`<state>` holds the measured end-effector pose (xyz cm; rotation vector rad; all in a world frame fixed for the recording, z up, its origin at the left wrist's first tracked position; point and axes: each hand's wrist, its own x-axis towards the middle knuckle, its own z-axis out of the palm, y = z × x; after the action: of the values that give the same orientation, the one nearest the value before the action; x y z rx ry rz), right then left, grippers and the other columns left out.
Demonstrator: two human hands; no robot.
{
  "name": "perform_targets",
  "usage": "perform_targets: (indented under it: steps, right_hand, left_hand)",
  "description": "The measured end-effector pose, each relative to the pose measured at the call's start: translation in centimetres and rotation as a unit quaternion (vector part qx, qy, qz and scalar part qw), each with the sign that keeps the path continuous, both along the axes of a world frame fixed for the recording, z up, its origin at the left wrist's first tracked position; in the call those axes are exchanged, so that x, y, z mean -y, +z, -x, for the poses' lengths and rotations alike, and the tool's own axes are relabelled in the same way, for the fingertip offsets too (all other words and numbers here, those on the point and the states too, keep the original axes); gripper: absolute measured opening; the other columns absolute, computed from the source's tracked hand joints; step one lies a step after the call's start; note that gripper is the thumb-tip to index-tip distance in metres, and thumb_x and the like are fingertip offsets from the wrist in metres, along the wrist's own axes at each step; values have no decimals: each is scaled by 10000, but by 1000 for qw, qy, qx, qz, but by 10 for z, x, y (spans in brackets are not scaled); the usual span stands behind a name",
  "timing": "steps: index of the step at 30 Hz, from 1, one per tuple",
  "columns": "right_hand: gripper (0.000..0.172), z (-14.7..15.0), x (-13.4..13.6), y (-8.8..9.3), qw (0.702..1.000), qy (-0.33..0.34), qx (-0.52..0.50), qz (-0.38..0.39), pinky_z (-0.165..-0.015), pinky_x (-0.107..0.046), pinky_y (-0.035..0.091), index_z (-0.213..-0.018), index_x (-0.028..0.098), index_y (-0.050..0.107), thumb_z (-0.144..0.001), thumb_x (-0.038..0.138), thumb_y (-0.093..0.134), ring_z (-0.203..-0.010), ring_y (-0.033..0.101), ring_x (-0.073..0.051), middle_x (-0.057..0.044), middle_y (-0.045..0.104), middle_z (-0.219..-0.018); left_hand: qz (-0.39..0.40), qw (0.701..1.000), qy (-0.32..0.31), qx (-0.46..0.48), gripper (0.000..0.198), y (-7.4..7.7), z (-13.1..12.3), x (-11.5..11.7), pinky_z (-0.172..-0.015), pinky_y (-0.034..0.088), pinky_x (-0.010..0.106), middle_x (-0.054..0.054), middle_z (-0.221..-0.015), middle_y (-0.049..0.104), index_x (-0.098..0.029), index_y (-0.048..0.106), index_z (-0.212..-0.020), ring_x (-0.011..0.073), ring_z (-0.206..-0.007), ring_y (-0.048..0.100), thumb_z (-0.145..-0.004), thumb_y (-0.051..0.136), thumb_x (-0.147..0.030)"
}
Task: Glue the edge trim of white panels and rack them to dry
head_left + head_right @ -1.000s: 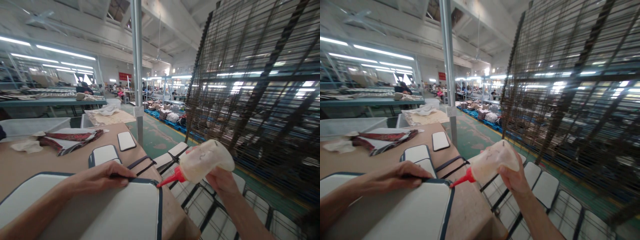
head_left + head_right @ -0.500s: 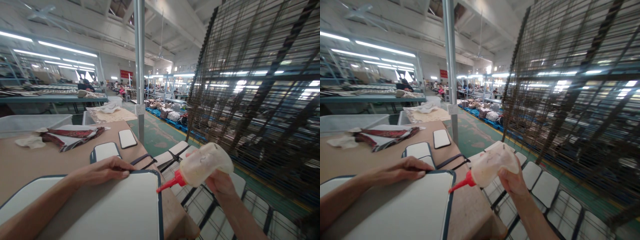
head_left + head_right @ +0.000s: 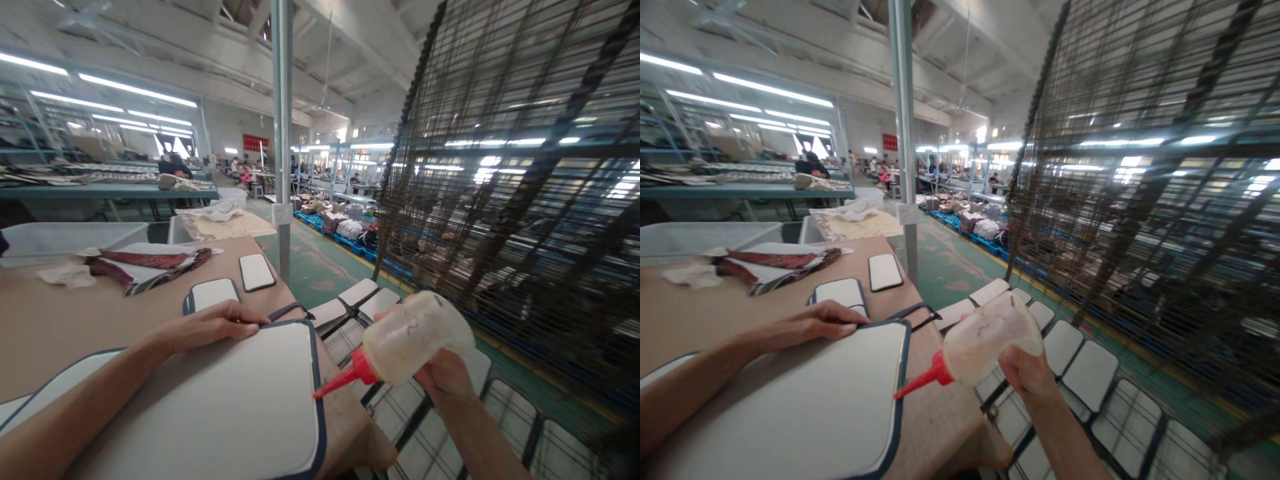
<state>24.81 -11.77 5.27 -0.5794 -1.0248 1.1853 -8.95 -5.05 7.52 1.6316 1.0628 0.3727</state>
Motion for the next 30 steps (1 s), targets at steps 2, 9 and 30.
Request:
perform_targets:
  steps: [2, 9, 30]
  right_hand:
    - [626, 4, 4, 4, 999, -30, 10, -14, -846, -491, 543, -1076, 289, 679, -489, 415, 860, -916, 689, -347, -63, 749, -855]
    - [659, 9, 6, 8, 998, -58, 18, -2, -807, -504, 547, -1097, 284, 672, -472, 403, 840, -883, 686, -354, -63, 740, -817]
    - [661, 0, 2, -15, 994, -107, -36, -12, -901, -540, 508, -1097, 299, 673, -467, 352, 868, -1053, 632, -364, -86, 730, -1001]
  left_hand:
    - [17, 1000, 19, 13, 395, -3, 1, -2, -555, 463, 178, 25, -830, 763, -157, 748, -1042, 174, -677, 663, -779, 645, -434]
    - [26, 999, 39, 18, 332, -1, 0, -2, -546, 479, 176, 51, -840, 773, -206, 767, -1032, 182, -657, 675, -761, 694, -383]
    - [70, 982, 147, 92, 385, -15, 7, -13, -445, 476, 200, 87, -759, 770, -181, 757, -1037, 180, -530, 659, -701, 753, -370]
